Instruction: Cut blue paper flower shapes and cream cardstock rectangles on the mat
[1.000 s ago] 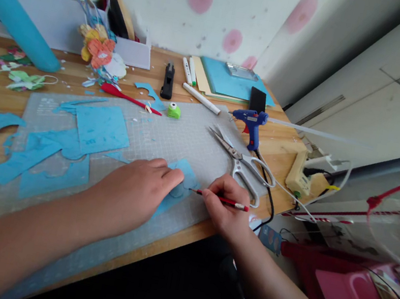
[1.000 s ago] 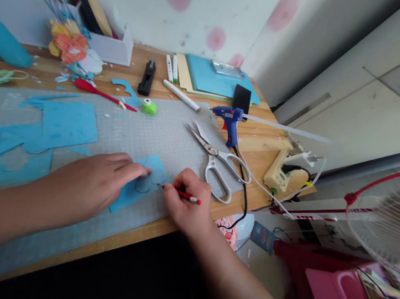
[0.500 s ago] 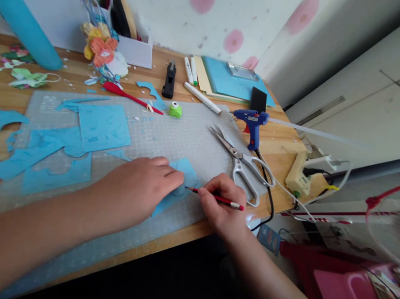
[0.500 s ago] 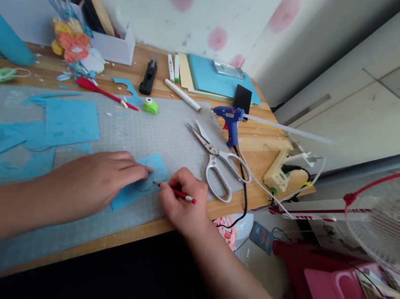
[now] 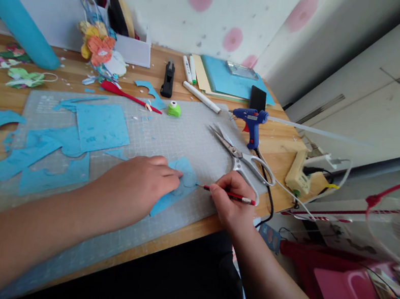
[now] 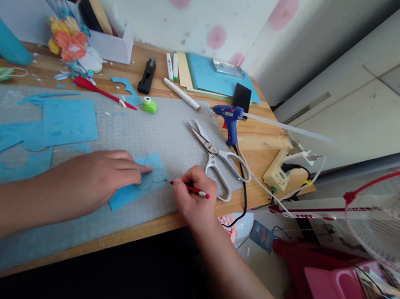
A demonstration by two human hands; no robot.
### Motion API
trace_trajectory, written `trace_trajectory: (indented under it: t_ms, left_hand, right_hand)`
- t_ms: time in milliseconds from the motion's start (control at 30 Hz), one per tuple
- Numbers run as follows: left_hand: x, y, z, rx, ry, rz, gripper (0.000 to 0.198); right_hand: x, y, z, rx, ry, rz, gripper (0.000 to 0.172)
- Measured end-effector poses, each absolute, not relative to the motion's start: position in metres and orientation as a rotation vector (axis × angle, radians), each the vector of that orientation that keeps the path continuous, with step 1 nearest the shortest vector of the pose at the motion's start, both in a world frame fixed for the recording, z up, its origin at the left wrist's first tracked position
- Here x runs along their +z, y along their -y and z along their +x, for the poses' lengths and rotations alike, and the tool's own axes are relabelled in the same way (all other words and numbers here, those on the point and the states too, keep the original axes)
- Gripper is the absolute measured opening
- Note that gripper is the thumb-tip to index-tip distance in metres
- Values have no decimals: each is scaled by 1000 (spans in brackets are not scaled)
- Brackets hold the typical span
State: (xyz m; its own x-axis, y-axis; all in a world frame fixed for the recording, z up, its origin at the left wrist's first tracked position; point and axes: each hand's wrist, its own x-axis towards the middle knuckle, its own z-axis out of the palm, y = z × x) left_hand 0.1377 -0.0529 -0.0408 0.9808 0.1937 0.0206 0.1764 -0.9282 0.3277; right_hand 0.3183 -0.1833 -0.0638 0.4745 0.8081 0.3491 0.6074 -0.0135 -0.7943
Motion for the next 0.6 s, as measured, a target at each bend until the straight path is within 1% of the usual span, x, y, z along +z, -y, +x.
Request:
trace_trajectory:
  t_ms: [233,600]
  left_hand:
    - [-43,52,137,96,-255,2787,41]
    - [-45,51,137,145,-225,2755,35]
  right_hand:
    - [-61,183,314,274,1253,-1683,21]
    - [-61,180,301,292,1340,-1639,21]
